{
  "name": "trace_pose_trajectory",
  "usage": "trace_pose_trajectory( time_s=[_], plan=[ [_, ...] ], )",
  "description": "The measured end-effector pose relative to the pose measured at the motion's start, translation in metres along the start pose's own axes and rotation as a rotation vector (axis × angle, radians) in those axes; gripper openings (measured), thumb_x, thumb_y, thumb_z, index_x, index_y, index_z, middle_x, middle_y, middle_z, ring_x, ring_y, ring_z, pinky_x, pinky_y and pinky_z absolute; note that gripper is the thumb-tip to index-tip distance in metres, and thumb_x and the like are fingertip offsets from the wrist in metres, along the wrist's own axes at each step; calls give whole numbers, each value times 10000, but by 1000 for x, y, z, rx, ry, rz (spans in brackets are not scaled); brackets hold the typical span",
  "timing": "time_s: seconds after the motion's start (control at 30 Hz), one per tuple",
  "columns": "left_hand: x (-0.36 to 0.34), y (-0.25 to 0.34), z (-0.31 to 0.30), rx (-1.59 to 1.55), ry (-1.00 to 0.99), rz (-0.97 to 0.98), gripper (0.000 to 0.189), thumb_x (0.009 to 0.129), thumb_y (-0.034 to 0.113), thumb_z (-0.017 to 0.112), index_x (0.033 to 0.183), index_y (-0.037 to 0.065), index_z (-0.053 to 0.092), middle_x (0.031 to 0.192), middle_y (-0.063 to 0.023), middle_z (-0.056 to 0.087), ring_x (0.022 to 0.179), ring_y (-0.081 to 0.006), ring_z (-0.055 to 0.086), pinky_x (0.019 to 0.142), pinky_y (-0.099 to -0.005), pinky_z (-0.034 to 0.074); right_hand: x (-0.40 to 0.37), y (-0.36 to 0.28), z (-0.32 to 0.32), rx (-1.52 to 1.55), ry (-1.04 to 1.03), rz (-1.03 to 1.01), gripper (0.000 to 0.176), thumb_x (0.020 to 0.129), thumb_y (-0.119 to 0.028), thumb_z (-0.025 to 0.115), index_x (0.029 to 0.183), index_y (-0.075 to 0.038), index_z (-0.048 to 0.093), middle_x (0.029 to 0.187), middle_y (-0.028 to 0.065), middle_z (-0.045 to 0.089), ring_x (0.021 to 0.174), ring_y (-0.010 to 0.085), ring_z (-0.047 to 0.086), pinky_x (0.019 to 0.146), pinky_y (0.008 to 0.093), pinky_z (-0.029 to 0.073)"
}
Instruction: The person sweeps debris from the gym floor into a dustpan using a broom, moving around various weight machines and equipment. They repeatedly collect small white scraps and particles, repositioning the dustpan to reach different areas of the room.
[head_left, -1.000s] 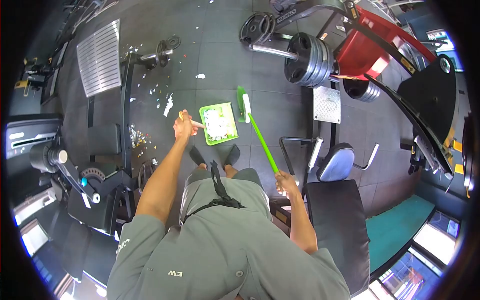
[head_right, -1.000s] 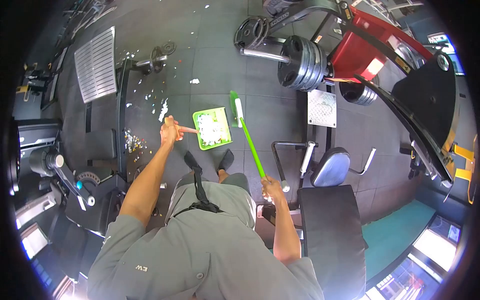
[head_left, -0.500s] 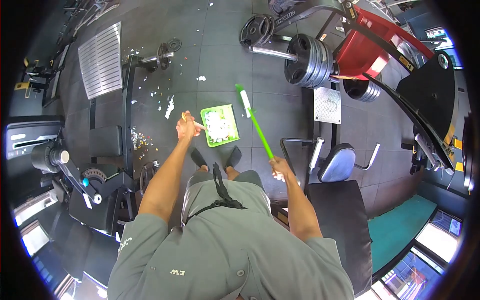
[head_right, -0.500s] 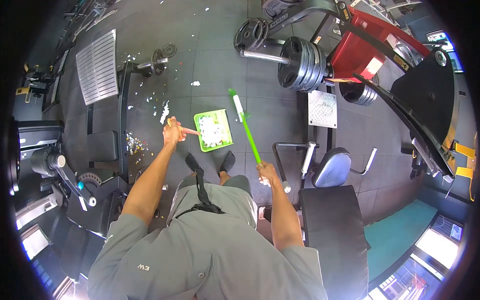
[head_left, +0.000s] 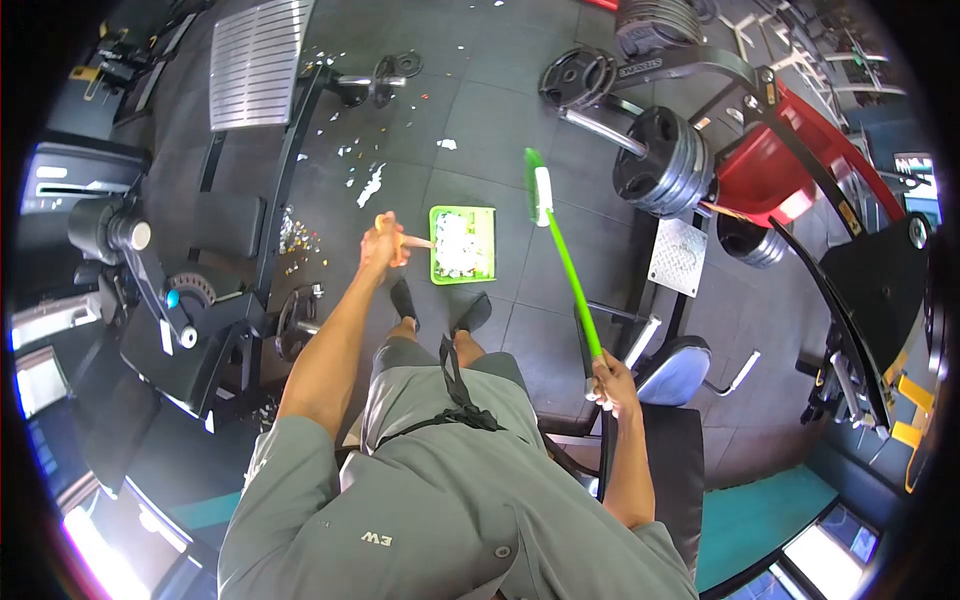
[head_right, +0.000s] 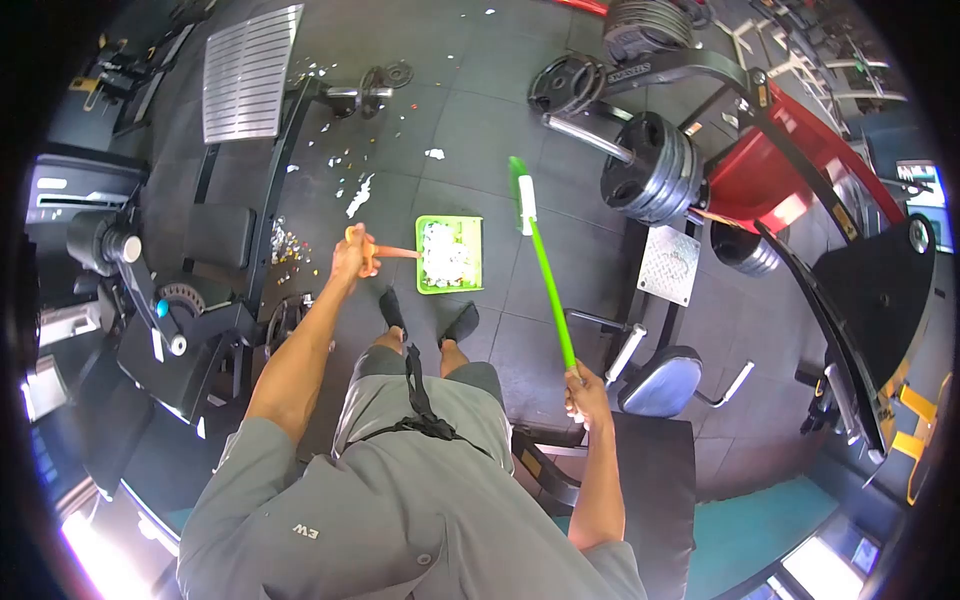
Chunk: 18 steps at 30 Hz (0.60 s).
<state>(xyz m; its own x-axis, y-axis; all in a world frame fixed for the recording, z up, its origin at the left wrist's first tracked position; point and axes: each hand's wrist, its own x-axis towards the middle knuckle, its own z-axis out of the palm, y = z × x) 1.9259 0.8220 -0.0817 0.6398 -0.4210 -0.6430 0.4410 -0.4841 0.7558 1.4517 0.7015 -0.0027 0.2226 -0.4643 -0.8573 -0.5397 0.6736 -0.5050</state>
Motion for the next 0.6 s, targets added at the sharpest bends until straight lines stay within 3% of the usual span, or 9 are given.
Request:
trace_pose_trajectory(
  time_s=[0.13, 0.17, 0.2, 0.23, 0.27, 0.3, 0.37, 0.43, 0.6],
  plan=[
    [-39, -52, -111, -372, -63, 7, 341, 914, 458, 501, 954, 120, 515, 764, -68, 598, 536, -178, 577, 440, -292, 483, 6, -15, -8, 8, 37, -4, 398, 920, -196, 538, 1294, -74, 476, 545, -25, 419, 393, 69, 389, 347, 230, 319],
    [-78, -44, -129, -436, 149, -62, 281, 923, 422, 503, 944, 142, 514, 725, -39, 570, 520, -169, 552, 431, -280, 462, 4, -20, -8, -14, 65, -5, 385, 919, -199, 539, 1279, -71, 485, 548, -23, 418, 391, 70, 388, 343, 226, 319],
    [-94, -73, -169, -746, 53, -1, 253, 935, 404, 483, 942, 153, 511, 694, -14, 536, 510, -163, 531, 431, -271, 449, 1, -22, -9, -14, 92, 9, 377, 918, -205, 542, 1269, -78, 489, 552, -18, 422, 393, 75, 396, 337, 226, 323],
    [-130, -85, -201, -722, -164, 93, 252, 942, 408, 455, 940, 161, 507, 672, -8, 505, 517, -153, 527, 426, -271, 445, 0, -20, -12, -32, 108, 26, 375, 917, -214, 547, 1270, -100, 491, 559, -16, 425, 399, 78, 406, 337, 228, 325],
    [-172, -79, -208, -650, 174, 14, 284, 943, 429, 436, 931, 157, 514, 668, -25, 507, 516, -160, 532, 414, -271, 444, -2, -23, -13, -24, 112, 48, 378, 915, -220, 552, 1273, -115, 493, 564, -14, 432, 403, 80, 412, 338, 227, 324],
    [-201, -86, -218, -657, 224, 87, 360, 952, 472, 378, 925, 137, 510, 681, -32, 513, 497, -161, 515, 415, -283, 428, -4, -24, -12, -13, 116, 71, 382, 913, -227, 557, 1277, -130, 495, 568, -12, 438, 407, 81, 419, 339, 226, 322],
    [-218, -104, -228, -864, 247, 74, 386, 935, 479, 422, 910, 106, 519, 722, -68, 547, 541, -199, 540, 453, -284, 451, 1, -21, -9, 3, 102, 84, 364, 910, -229, 563, 1260, -145, 509, 581, -3, 455, 413, 86, 430, 344, 225, 324],
    [-202, -120, -214, -986, 275, 77, 392, 924, 474, 456, 913, 88, 524, 760, -80, 559, 589, -218, 551, 485, -294, 461, 13, -24, 2, 5, 75, 84, 220, 914, -234, 548, 1106, -127, 557, 584, 6, 467, 412, 95, 430, 353, 226, 325],
    [-173, -153, -198, -1084, 343, 103, 404, 925, 490, 450, 907, 90, 506, 742, -78, 553, 597, -229, 551, 505, -325, 460, 30, -29, 14, -33, 14, 56, 106, 922, -217, 514, 898, -121, 550, 575, 10, 460, 418, 103, 432, 355, 235, 321]
  ],
)
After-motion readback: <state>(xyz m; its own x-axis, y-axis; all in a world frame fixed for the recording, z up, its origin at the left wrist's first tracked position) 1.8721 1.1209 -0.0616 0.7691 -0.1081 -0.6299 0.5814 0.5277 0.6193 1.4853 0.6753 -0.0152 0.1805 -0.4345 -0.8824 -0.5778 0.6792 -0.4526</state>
